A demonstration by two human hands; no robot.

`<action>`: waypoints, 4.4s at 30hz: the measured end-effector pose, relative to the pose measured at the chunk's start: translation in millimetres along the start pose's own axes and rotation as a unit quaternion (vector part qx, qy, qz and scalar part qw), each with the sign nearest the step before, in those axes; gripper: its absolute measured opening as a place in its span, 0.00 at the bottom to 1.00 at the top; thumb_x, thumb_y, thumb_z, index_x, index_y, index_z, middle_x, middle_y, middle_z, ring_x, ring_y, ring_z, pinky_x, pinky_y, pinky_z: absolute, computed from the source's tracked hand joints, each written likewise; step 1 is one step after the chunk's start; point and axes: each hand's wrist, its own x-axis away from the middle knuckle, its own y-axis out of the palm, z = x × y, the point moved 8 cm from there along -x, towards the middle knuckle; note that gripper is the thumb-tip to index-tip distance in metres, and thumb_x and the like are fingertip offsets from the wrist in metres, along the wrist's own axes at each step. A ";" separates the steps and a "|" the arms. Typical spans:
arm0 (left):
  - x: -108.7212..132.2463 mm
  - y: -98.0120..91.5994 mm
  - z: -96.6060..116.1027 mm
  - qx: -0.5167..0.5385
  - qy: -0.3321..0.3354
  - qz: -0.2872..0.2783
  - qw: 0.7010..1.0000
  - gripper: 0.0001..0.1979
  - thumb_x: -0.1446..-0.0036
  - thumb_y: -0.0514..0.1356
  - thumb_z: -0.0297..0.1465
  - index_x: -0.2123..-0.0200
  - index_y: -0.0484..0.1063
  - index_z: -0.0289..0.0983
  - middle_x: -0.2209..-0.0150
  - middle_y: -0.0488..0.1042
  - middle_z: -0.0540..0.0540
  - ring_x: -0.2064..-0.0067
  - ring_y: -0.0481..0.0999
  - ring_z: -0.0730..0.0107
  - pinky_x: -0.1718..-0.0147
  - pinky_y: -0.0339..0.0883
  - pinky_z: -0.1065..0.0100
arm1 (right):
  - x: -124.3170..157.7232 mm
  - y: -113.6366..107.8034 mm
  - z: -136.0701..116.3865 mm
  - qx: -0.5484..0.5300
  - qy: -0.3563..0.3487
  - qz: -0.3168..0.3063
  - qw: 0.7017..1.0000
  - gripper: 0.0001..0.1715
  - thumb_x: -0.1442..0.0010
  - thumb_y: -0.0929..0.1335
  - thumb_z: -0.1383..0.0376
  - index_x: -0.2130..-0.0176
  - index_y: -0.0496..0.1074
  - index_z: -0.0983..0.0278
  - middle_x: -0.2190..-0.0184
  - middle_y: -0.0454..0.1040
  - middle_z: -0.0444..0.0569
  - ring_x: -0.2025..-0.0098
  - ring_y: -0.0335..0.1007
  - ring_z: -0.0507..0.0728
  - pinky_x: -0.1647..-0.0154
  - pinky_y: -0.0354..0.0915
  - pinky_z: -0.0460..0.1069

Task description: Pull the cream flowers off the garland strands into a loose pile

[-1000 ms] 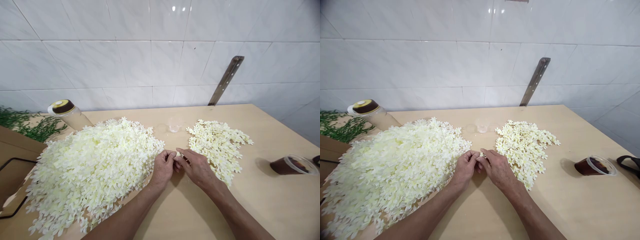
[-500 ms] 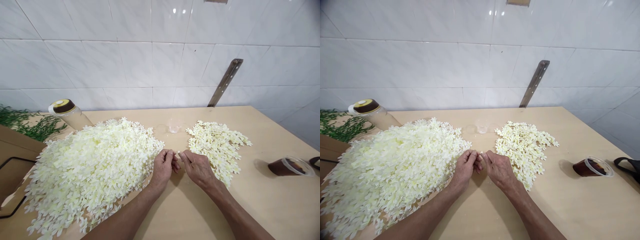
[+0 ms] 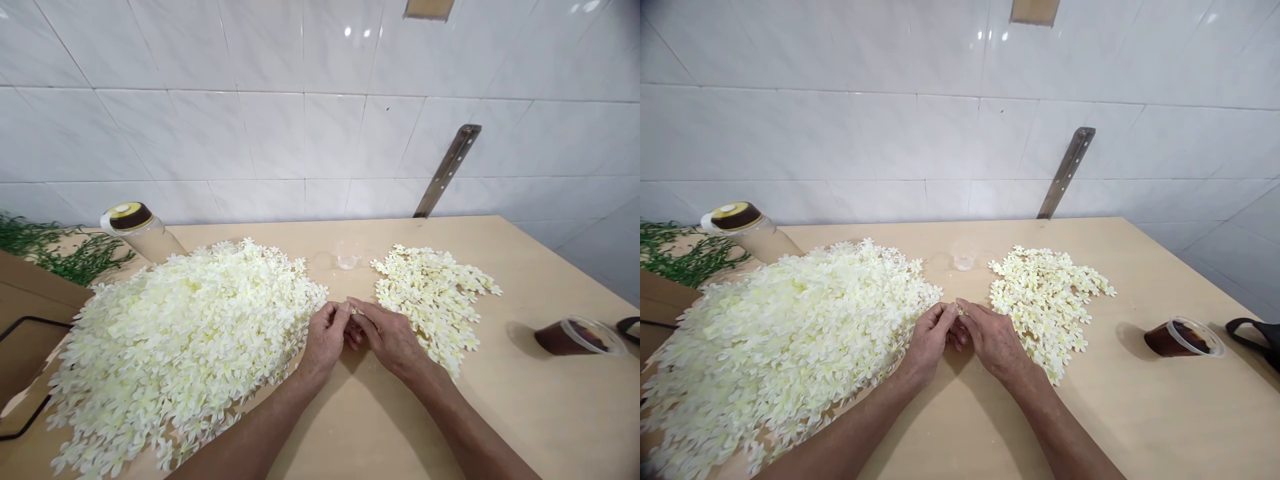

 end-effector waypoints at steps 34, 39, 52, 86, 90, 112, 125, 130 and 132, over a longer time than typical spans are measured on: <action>-1.8 -3.3 -5.6 0.041 -0.027 0.016 0.999 0.19 0.47 0.64 0.45 0.74 0.70 0.34 0.83 0.71 0.49 0.83 0.66 0.76 0.81 0.60 0.73 | -1.8 -26.5 3.4 -0.079 0.058 0.093 0.991 0.09 0.37 0.67 0.61 0.65 0.78 0.59 0.67 0.78 0.47 0.69 0.75 0.55 0.67 0.73 0.49; -1.3 -2.8 -5.5 0.043 -0.029 0.014 0.999 0.16 0.49 0.65 0.42 0.74 0.72 0.33 0.83 0.71 0.49 0.83 0.66 0.76 0.81 0.61 0.72 | -3.4 -20.5 -4.8 -0.051 0.025 0.073 0.996 0.13 0.34 0.64 0.62 0.58 0.78 0.58 0.64 0.80 0.48 0.63 0.77 0.57 0.60 0.73 0.51; -0.2 2.7 -6.9 0.047 -0.050 -0.006 0.998 0.16 0.47 0.62 0.42 0.72 0.72 0.32 0.74 0.74 0.45 0.79 0.72 0.72 0.81 0.64 0.71 | -2.8 -18.2 7.8 -0.078 0.095 0.040 0.992 0.10 0.36 0.66 0.61 0.63 0.77 0.60 0.66 0.78 0.48 0.66 0.74 0.55 0.67 0.69 0.48; -1.2 -0.7 -4.4 0.057 -0.043 0.001 0.997 0.16 0.45 0.63 0.42 0.71 0.70 0.33 0.81 0.72 0.48 0.80 0.70 0.73 0.80 0.63 0.73 | -0.2 -8.0 -6.0 0.001 0.052 -0.009 0.999 0.19 0.31 0.60 0.60 0.71 0.72 0.62 0.78 0.72 0.43 0.78 0.65 0.50 0.74 0.58 0.45; 0.3 0.8 -2.9 0.052 -0.043 -0.004 0.998 0.18 0.48 0.64 0.45 0.72 0.69 0.34 0.77 0.73 0.47 0.80 0.71 0.73 0.81 0.64 0.72 | -1.7 -7.4 -9.9 0.013 0.038 -0.012 0.999 0.21 0.30 0.58 0.60 0.71 0.70 0.62 0.78 0.70 0.44 0.77 0.63 0.50 0.73 0.57 0.45; -2.0 0.2 -3.0 0.000 -0.022 0.001 1.000 0.18 0.47 0.64 0.45 0.73 0.71 0.33 0.83 0.70 0.49 0.83 0.67 0.75 0.81 0.62 0.72 | -2.6 -24.4 -2.0 -0.061 0.028 0.079 0.995 0.10 0.35 0.65 0.64 0.58 0.76 0.60 0.61 0.77 0.51 0.63 0.75 0.55 0.63 0.72 0.49; -1.2 1.3 -5.1 0.057 -0.041 -0.012 0.997 0.18 0.47 0.64 0.44 0.72 0.73 0.32 0.79 0.72 0.47 0.80 0.69 0.74 0.80 0.63 0.73 | -3.4 -21.3 -7.3 -0.061 0.028 0.058 0.996 0.12 0.33 0.63 0.65 0.55 0.75 0.60 0.59 0.78 0.50 0.60 0.75 0.55 0.57 0.71 0.49; -0.9 2.6 -3.4 0.054 -0.045 -0.020 0.997 0.17 0.47 0.63 0.42 0.72 0.74 0.33 0.82 0.70 0.48 0.81 0.67 0.76 0.80 0.61 0.73 | -1.1 -14.6 -3.2 -0.063 0.042 0.030 0.997 0.13 0.34 0.65 0.60 0.53 0.74 0.60 0.57 0.77 0.51 0.60 0.75 0.56 0.57 0.71 0.50; -0.3 5.2 -3.5 0.060 -0.052 -0.040 0.996 0.16 0.46 0.62 0.42 0.72 0.74 0.32 0.82 0.70 0.48 0.80 0.67 0.75 0.80 0.61 0.74 | -0.9 -15.6 -3.6 -0.052 0.039 0.033 0.997 0.12 0.34 0.65 0.60 0.54 0.74 0.60 0.59 0.78 0.50 0.60 0.75 0.56 0.57 0.70 0.50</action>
